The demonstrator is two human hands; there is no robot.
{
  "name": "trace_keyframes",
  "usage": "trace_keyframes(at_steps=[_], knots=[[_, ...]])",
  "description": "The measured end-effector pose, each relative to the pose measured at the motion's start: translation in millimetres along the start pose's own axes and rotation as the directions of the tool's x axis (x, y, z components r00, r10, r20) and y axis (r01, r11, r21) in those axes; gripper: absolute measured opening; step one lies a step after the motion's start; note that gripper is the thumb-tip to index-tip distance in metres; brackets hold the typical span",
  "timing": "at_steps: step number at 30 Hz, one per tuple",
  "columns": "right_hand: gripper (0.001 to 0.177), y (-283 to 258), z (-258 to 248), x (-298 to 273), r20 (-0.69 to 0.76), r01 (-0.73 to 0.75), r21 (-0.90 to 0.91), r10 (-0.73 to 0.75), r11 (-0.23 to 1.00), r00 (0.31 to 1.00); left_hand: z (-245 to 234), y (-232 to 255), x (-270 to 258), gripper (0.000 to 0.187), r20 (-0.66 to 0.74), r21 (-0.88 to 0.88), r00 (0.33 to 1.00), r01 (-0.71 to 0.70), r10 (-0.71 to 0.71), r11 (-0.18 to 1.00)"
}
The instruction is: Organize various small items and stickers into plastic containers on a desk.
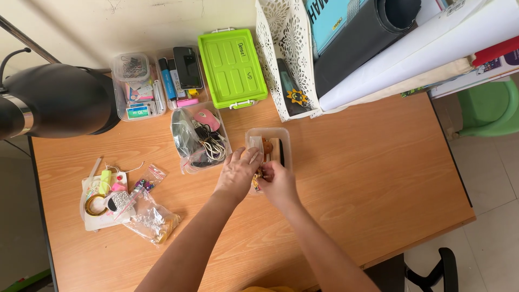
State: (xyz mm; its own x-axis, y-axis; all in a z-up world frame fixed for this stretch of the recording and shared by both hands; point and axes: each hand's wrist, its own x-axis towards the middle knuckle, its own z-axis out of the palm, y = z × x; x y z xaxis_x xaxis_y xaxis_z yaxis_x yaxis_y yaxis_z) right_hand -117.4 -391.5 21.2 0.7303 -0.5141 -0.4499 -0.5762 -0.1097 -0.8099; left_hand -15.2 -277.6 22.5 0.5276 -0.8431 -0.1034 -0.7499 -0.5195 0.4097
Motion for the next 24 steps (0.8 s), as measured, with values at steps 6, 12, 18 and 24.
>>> trace_keyframes(at_steps=[6,12,18,24], knots=[[0.025,-8.2,14.9,-5.8,-0.156,0.047,-0.071,-0.058,0.996,0.986,-5.3,1.9,-14.0,0.051,-0.313,-0.136,0.950,-0.032,-0.012,0.990],[0.016,-15.8,-28.9,5.0,-0.150,0.113,-0.462,-0.203,0.880,0.968,9.7,9.5,-36.5,0.026,-0.356,-0.008,0.934,-0.044,0.039,0.999],[0.019,-13.9,-21.2,11.3,0.134,0.312,-0.832,-0.380,0.459,0.915,26.1,16.5,-34.9,0.027,-0.278,-0.037,0.961,-0.008,-0.002,0.999],[0.028,-30.5,-19.5,13.5,0.208,0.273,-0.862,-0.195,0.426,0.959,16.3,18.8,-32.1,0.048,-0.196,-0.075,0.979,0.047,-0.061,0.996]])
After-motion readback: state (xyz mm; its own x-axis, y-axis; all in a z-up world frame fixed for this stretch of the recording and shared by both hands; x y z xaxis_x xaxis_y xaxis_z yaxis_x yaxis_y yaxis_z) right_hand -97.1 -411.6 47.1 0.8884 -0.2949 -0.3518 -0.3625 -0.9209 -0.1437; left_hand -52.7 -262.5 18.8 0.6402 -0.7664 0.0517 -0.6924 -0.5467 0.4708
